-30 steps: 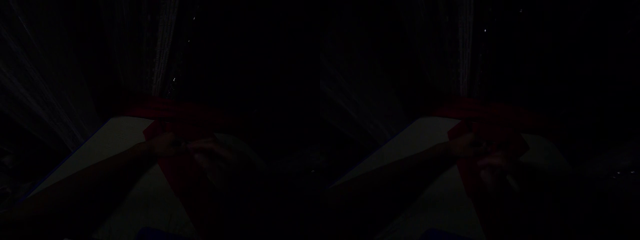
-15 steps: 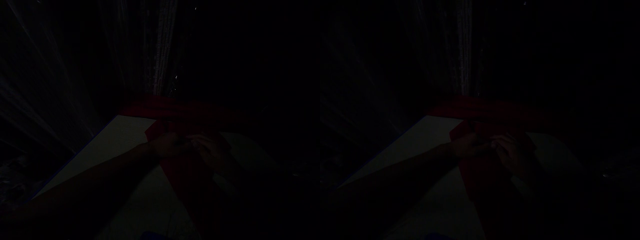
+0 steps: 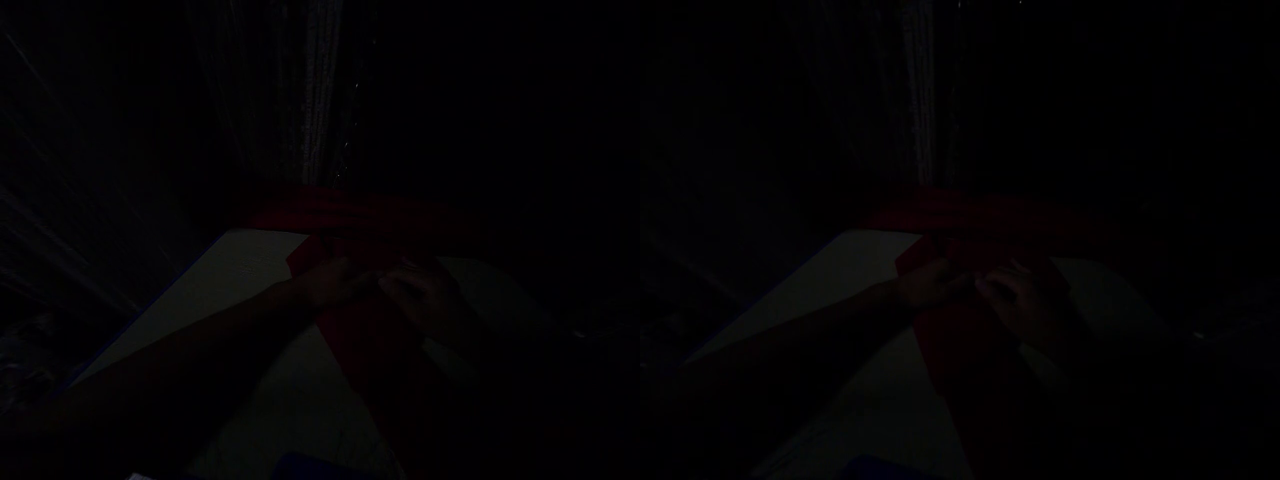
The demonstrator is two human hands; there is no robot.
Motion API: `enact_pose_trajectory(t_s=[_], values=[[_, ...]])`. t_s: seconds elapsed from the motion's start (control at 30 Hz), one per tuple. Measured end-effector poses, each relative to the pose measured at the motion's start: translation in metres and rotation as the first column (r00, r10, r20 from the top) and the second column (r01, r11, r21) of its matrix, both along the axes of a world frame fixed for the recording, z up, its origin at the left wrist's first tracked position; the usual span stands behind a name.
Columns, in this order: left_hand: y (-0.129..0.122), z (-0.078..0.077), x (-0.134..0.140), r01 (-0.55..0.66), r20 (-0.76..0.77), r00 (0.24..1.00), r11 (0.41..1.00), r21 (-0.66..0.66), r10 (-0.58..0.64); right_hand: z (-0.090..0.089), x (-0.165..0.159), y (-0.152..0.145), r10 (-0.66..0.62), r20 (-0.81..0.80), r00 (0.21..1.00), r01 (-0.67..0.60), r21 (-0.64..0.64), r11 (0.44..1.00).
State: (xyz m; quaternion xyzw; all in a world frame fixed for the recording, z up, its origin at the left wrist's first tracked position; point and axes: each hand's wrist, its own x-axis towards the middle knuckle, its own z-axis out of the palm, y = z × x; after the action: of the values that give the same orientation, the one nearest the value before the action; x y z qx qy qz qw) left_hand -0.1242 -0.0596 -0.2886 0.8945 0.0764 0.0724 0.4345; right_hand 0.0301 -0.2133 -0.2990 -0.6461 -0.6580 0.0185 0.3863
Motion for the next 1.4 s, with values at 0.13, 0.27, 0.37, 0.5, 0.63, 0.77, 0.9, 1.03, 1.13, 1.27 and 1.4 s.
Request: enact_pose_trajectory(t_s=[0.13,0.27,0.37,0.5,0.63,0.77,0.9,1.03,1.13,1.27,1.4], values=[[0.000,0.001,0.000,-0.006,0.001,1.000,1.000,0.030,0.006,0.003,-0.002,0.000,-0.032,-0.064,0.997,0.030,-0.040,0.999],[0.001,0.000,0.001,0.017,0.002,1.000,0.999,0.049,-0.017,0.004,-0.001,-0.002,-0.053,-0.076,0.996,0.048,-0.067,0.997],[0.001,0.000,0.001,0.037,0.005,0.999,0.998,0.054,-0.037,0.004,-0.001,-0.002,-0.055,-0.048,0.997,0.053,-0.057,0.997],[0.001,0.002,0.001,0.065,-0.006,0.998,0.996,0.060,-0.065,0.003,-0.002,-0.001,-0.073,-0.096,0.993,0.066,-0.079,0.995],[0.002,0.002,0.001,0.057,-0.006,0.998,0.997,0.058,-0.057,-0.001,0.001,-0.002,-0.056,-0.112,0.992,0.046,-0.089,0.995],[0.004,-0.001,0.001,0.058,-0.002,0.998,0.996,0.070,-0.058,-0.007,0.004,-0.001,-0.060,-0.092,0.994,0.049,-0.119,0.992],[0.007,-0.004,0.002,0.073,0.017,0.997,0.995,0.067,-0.075,-0.007,0.003,0.000,-0.014,-0.068,0.998,0.010,-0.060,0.998],[0.005,-0.002,0.002,0.050,0.001,0.999,0.997,0.062,-0.050,-0.002,0.005,-0.002,-0.055,-0.054,0.997,0.053,-0.039,0.998],[0.001,0.001,0.002,0.001,0.012,1.000,0.999,0.039,-0.002,0.002,0.009,-0.005,-0.109,-0.012,0.994,0.109,-0.030,0.994],[0.001,0.001,0.002,0.018,0.042,0.999,0.999,0.037,-0.019,0.002,0.006,-0.005,-0.103,-0.051,0.993,0.098,-0.085,0.991],[0.003,0.000,0.002,0.054,0.020,0.998,0.996,0.072,-0.056,-0.001,0.001,-0.004,-0.066,-0.159,0.985,0.044,-0.141,0.989]])
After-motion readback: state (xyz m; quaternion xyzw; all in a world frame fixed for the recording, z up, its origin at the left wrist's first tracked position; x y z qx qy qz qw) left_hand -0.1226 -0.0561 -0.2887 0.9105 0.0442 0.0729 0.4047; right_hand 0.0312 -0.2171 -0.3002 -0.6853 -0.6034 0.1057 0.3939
